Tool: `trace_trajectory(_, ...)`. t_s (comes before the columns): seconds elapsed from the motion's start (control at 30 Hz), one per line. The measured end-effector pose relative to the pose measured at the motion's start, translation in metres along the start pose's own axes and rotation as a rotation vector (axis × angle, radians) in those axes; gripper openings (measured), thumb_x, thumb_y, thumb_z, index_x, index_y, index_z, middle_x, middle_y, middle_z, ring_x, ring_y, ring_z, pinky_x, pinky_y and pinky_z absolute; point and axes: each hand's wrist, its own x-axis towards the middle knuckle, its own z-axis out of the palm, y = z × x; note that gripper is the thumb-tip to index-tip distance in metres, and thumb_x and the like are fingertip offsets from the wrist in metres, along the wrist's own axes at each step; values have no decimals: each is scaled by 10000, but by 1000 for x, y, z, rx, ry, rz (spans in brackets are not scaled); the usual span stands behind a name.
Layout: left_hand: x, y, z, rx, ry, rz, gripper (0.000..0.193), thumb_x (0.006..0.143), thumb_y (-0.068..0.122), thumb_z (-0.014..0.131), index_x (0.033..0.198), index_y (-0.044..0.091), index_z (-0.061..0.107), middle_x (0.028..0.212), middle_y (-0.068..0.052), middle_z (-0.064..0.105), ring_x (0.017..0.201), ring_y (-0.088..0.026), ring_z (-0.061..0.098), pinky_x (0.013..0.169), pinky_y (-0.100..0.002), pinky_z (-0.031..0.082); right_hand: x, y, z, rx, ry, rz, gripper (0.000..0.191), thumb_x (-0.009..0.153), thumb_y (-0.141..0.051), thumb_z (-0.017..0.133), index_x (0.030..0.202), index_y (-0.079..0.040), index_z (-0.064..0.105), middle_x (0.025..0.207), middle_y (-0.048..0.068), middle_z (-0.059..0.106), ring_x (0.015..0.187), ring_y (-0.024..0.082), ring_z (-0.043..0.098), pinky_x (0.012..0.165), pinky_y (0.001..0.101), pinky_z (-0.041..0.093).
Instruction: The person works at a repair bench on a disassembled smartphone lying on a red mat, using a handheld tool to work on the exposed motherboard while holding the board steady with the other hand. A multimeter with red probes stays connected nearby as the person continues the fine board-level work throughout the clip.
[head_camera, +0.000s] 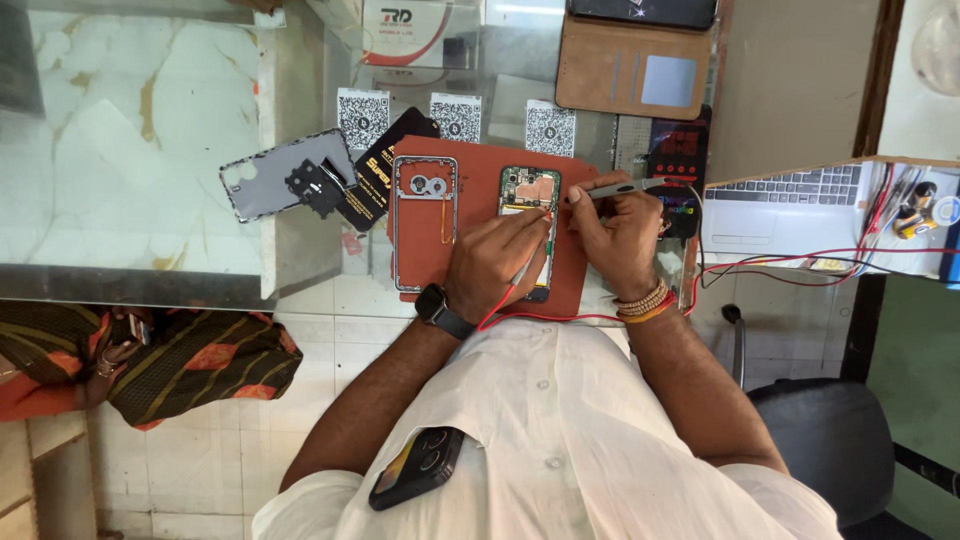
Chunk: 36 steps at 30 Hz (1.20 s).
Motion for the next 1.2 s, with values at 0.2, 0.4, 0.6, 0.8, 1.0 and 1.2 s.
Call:
trace_trajectory(0.2, 6, -4, 1, -11, -17, -16, 233, 892, -7, 744, 1116, -50, 699, 1158, -171, 733, 978, -288, 740, 838, -380, 619, 4, 5, 1, 72, 4, 47, 234, 1018, -74, 715, 825, 58, 713, 785, 81, 747, 634, 121, 731, 546, 234, 540)
trace_trajectory(0.4, 9, -5, 2, -4, -4, -16, 244, 880, -7, 746, 1118, -44, 705, 1152, -166, 735, 964, -280, 744, 816, -370, 619, 7, 5, 1, 45, 0, 10, 188, 1016, -55, 715, 874, 67, 711, 781, 79, 730, 641, 114, 718, 547, 235, 533)
trace_trajectory(0.6, 7, -6, 3, 6, 4, -14, 231, 892, -5, 747, 1115, -43, 703, 1151, -165, 735, 963, -279, 746, 814, -371, 621, 7, 4, 3, 49, 4, 6, 179, 1023, -58, 715, 888, 59, 706, 790, 76, 731, 643, 107, 714, 547, 231, 524)
trace_trajectory(0.8, 4, -6, 3, 7, 2, -23, 238, 887, -1, 747, 1118, -45, 710, 1142, -164, 740, 955, -279, 746, 806, -374, 619, 5, 4, 3, 45, 3, 17, 200, 1016, -70, 720, 864, 59, 709, 762, 68, 735, 619, 108, 713, 533, 232, 512)
trace_trajectory(1.0, 3, -5, 4, -1, 8, -20, 240, 884, 4, 748, 1117, -42, 710, 1150, -169, 737, 983, -288, 744, 834, -380, 623, 4, 6, 3, 17, 2, 3, 210, 1015, -72, 722, 848, 55, 721, 758, 70, 740, 615, 112, 719, 531, 232, 506)
trace_trajectory(1.2, 5, -4, 2, -7, 2, -24, 239, 887, 2, 746, 1119, -43, 711, 1156, -172, 737, 998, -291, 745, 849, -381, 624, 4, 4, 2, 53, 7, -15, 164, 1019, -61, 716, 905, 54, 695, 784, 76, 733, 640, 111, 721, 543, 230, 517)
